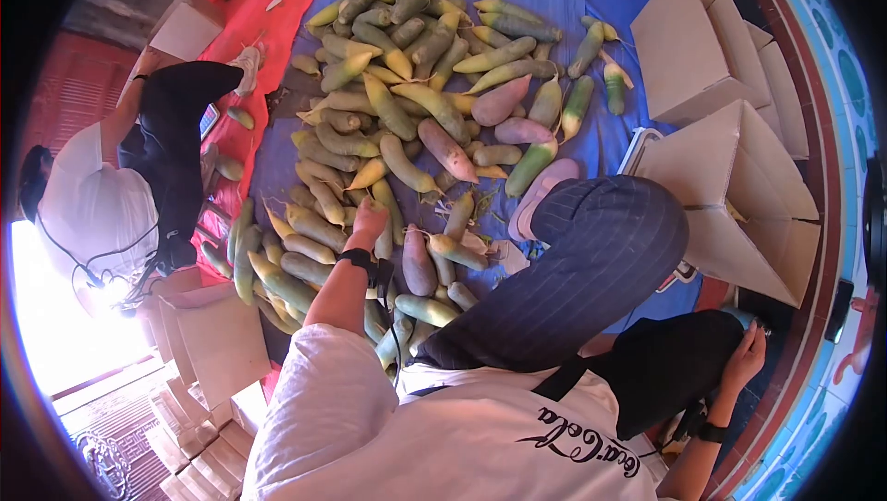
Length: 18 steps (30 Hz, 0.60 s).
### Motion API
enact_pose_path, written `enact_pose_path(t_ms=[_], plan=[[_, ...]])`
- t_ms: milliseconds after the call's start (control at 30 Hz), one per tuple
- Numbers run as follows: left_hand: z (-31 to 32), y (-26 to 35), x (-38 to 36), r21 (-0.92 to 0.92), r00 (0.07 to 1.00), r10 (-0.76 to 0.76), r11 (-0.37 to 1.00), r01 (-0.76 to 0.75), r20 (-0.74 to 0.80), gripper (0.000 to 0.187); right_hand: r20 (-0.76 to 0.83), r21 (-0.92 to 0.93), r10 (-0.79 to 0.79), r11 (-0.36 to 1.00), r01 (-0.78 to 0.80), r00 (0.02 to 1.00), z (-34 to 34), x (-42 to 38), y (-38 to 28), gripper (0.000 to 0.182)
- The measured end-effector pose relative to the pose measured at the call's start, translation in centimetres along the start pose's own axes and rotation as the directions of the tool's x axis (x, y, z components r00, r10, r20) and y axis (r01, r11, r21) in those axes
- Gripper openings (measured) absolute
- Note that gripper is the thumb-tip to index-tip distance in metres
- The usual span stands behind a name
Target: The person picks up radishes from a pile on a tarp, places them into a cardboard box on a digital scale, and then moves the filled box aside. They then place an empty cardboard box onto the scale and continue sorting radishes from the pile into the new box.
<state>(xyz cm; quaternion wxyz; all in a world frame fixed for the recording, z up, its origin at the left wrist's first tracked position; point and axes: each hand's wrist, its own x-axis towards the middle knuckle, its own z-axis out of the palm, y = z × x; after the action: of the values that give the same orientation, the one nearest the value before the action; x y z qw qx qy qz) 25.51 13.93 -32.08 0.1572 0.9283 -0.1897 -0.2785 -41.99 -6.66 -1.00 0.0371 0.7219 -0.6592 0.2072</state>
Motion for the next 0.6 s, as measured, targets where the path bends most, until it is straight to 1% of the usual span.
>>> enact_pose_path(t_ms=[67, 100, 133, 167, 200, 233, 267, 300, 333, 400, 433, 467, 500, 533, 567, 600], plan=[[-0.6, 1.9, -0.4, -0.054, 1.0, 0.004, 0.999, -0.003, 0.019, 0.055, 0.003, 0.001, 0.004, 1.0, -0.004, 1.0, 0.0, 0.0, -0.2, 0.027], [-0.7, 2.5, -0.2, -0.055, 1.0, 0.003, 0.998, -0.002, 0.021, 0.055, 0.006, 0.008, 0.01, 1.0, -0.01, 1.0, 0.0, 0.0, -0.2, 0.027], [-0.7, 3.1, -0.1, -0.009, 0.994, -0.014, 1.0, 0.015, 0.105, 0.045, 0.006, 0.006, 0.008, 1.0, -0.008, 1.0, 0.0, 0.2, -0.4, 0.027], [-0.8, 3.6, -0.1, 0.038, 0.982, -0.034, 0.999, 0.028, 0.186, 0.035, -0.018, -0.007, -0.032, 0.999, 0.032, 0.999, 0.1, 0.3, -0.6, 0.027], [-0.5, 3.4, -0.1, 0.037, 0.982, -0.035, 0.999, 0.029, 0.187, 0.035, -0.042, -0.021, -0.072, 0.997, 0.071, 0.997, 0.1, 0.3, -0.7, 0.027], [-0.2, 3.2, -0.3, 0.177, 0.949, 0.156, 0.962, -0.209, 0.273, 0.029, -0.041, -0.021, -0.074, 0.997, 0.073, 0.996, 0.2, 0.3, -0.6, 0.027], [0.1, 3.0, -0.5, 0.288, 0.868, 0.319, 0.851, -0.44, 0.381, 0.023, -0.029, -0.036, -0.072, 0.997, 0.071, 0.997, 0.2, 0.3, -0.4, 0.027], [0.5, 3.2, -0.9, 0.376, 0.869, 0.338, 0.8, -0.468, 0.363, 0.02, -0.019, -0.05, -0.07, 0.996, 0.069, 0.997, 0.2, 0.4, -0.5, 0.027], [0.7, 3.2, -1.4, 0.376, 0.869, 0.337, 0.8, -0.467, 0.362, 0.02, -0.019, -0.05, -0.071, 0.996, 0.07, 0.997, 0.3, 0.5, -0.5, 0.027], [0.6, 3.1, -2.6, 0.222, 0.878, 0.159, 0.933, -0.283, 0.451, 0.02, 0.017, -0.01, -0.018, 1.0, 0.018, 1.0, 0.2, 0.5, -0.9, 0.026], [1.5, 2.0, -2.4, 0.291, 0.847, 0.33, 0.834, -0.468, 0.416, 0.028, 0.018, -0.008, -0.019, 1.0, 0.019, 1.0, 0.3, 0.5, -0.9, 0.026], [2.1, 0.9, -2.1, 0.292, 0.848, 0.33, 0.835, -0.467, 0.415, 0.028, 0.006, 0.003, -0.028, 1.0, 0.028, 1.0, 0.3, 0.5, -0.9, 0.026], [0.5, 2.8, -3.8, 0.044, 0.892, 0.132, 0.985, -0.167, 0.432, 0.034, -0.006, 0.014, -0.037, 0.999, 0.037, 0.999, 0.4, 0.5, -0.9, 0.026], [-0.8, 4.3, -5.0, -0.193, 0.866, -0.058, 0.966, 0.175, 0.496, 0.042, -0.006, 0.015, -0.037, 0.999, 0.037, 0.999, 0.4, 0.6, -0.9, 0.026], [-1.1, 4.5, -5.3, -0.185, 0.891, -0.008, 0.977, 0.102, 0.453, 0.053, -0.006, 0.015, -0.029, 0.999, 0.029, 1.0, 0.4, 0.6, -1.0, 0.026], [-2.0, 5.0, -5.8, -0.186, 0.892, -0.01, 0.977, 0.105, 0.452, 0.053, -0.005, 0.014, -0.022, 1.0, 0.022, 1.0, 0.4, 0.6, -1.0, 0.026]])
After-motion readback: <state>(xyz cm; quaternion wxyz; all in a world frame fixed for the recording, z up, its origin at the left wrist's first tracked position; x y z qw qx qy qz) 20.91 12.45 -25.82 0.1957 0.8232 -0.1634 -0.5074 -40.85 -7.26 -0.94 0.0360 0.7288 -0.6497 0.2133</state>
